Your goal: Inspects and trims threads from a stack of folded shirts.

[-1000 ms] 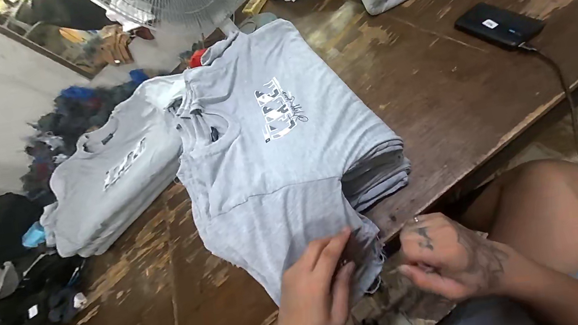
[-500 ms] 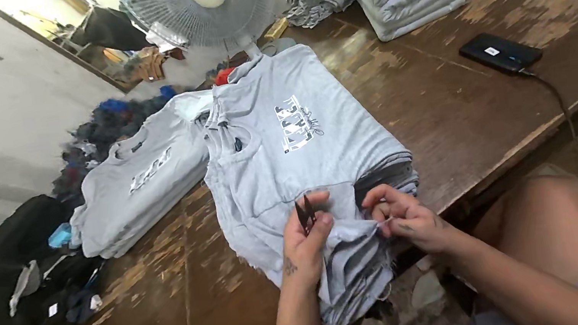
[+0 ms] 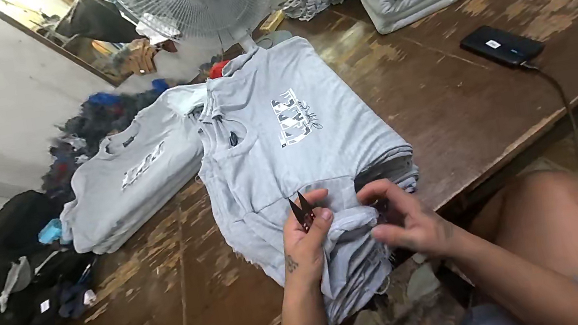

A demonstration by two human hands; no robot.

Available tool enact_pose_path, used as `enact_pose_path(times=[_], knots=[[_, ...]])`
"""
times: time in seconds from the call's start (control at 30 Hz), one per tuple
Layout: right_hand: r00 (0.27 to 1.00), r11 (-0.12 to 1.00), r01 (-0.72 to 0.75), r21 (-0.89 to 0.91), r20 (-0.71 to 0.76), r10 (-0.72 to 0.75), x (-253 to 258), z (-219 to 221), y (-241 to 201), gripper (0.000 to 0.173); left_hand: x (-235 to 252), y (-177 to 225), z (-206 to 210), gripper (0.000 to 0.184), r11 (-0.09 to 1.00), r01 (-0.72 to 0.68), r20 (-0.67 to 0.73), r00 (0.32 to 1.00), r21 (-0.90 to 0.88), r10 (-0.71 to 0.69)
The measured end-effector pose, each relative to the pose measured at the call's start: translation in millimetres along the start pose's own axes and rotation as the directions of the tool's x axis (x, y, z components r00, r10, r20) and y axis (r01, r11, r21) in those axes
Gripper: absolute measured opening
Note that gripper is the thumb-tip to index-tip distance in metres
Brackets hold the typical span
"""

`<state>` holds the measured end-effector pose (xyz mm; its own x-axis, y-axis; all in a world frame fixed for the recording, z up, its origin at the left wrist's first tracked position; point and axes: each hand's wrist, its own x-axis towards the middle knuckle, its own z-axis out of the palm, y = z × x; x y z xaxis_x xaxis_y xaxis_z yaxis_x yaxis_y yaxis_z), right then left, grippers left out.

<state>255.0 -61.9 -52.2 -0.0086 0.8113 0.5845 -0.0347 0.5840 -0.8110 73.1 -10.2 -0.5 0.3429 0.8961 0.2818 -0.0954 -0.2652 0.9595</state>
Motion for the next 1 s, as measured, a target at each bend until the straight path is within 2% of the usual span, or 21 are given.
enact_pose_path(times=[0.07,0.1,0.17,0.23,0.33,0.4,0.47,0.53,0.57,0.6,0.63,0.7,0.73,0.83,0.93,1.0], knots=[[0.988,0.896,0.141,-0.42,0.008,-0.152,2,0,-3,0.032,-2,-3,-1,0.026,1.0,-0.027,0.039,0.999,0.015,0.026],[0.983,0.827,0.175,-0.534,0.042,-0.181,2,-2,-5,0.023,-3,-5,-2,0.027,0.998,-0.053,0.071,0.996,0.038,0.05],[0.984,0.751,0.178,-0.636,0.113,-0.138,-4,-12,-16,0.017,-5,-6,-4,0.028,0.989,-0.099,0.141,0.987,0.113,0.083],[0.982,0.721,0.184,-0.668,0.15,-0.111,-13,-27,-27,0.018,-8,-5,-4,0.027,0.973,-0.139,0.195,0.975,0.182,0.103],[0.962,0.77,0.249,-0.588,0.243,-0.125,-26,-51,-35,0.023,-7,-4,-3,0.028,0.954,-0.188,0.276,0.954,0.232,0.121],[0.958,0.758,0.237,-0.607,0.274,-0.08,-31,-59,-40,0.024,-6,-2,-2,0.027,0.952,-0.183,0.289,0.951,0.246,0.108],[0.972,0.702,0.154,-0.696,0.232,0.016,-31,-61,-49,0.028,-5,-2,-3,0.027,0.961,-0.156,0.267,0.959,0.228,0.092],[0.981,0.698,0.05,-0.715,0.166,0.1,-24,-53,-56,0.05,-5,-2,-3,0.027,0.969,-0.136,0.249,0.965,0.207,0.082],[0.989,0.727,0.023,-0.687,0.123,0.086,-20,-45,-54,0.059,-5,-1,-2,0.027,0.97,-0.13,0.244,0.967,0.206,0.078],[0.996,0.758,0.029,-0.652,0.081,0.031,-17,-34,-47,0.061,-5,-1,-1,0.026,0.97,-0.129,0.243,0.967,0.208,0.076],[0.998,0.78,0.063,-0.623,0.048,-0.043,-16,-24,-37,0.055,-5,-1,0,0.026,0.968,-0.133,0.246,0.966,0.212,0.079],[0.985,0.764,0.147,-0.628,0.024,-0.17,-15,-11,-18,0.024,-7,-1,0,0.026,0.958,-0.156,0.255,0.963,0.242,0.092],[0.985,0.749,0.157,-0.644,0.044,-0.168,-17,-11,-16,0.016,-9,1,-2,0.026,0.944,-0.169,0.265,0.96,0.283,0.092],[0.989,0.732,0.136,-0.667,0.137,-0.059,-26,-26,-27,0.014,-15,8,-9,0.028,0.814,-0.233,0.34,0.939,0.532,0.046],[0.976,0.702,0.22,-0.678,0.156,-0.155,-33,-32,-36,0.019,-20,21,-7,0.038,0.527,-0.375,0.443,0.897,0.763,-0.002],[0.967,0.686,0.247,-0.685,0.128,-0.22,-34,-31,-41,0.02,-22,42,0,0.041,0.342,-0.488,0.512,0.859,0.803,0.023]])
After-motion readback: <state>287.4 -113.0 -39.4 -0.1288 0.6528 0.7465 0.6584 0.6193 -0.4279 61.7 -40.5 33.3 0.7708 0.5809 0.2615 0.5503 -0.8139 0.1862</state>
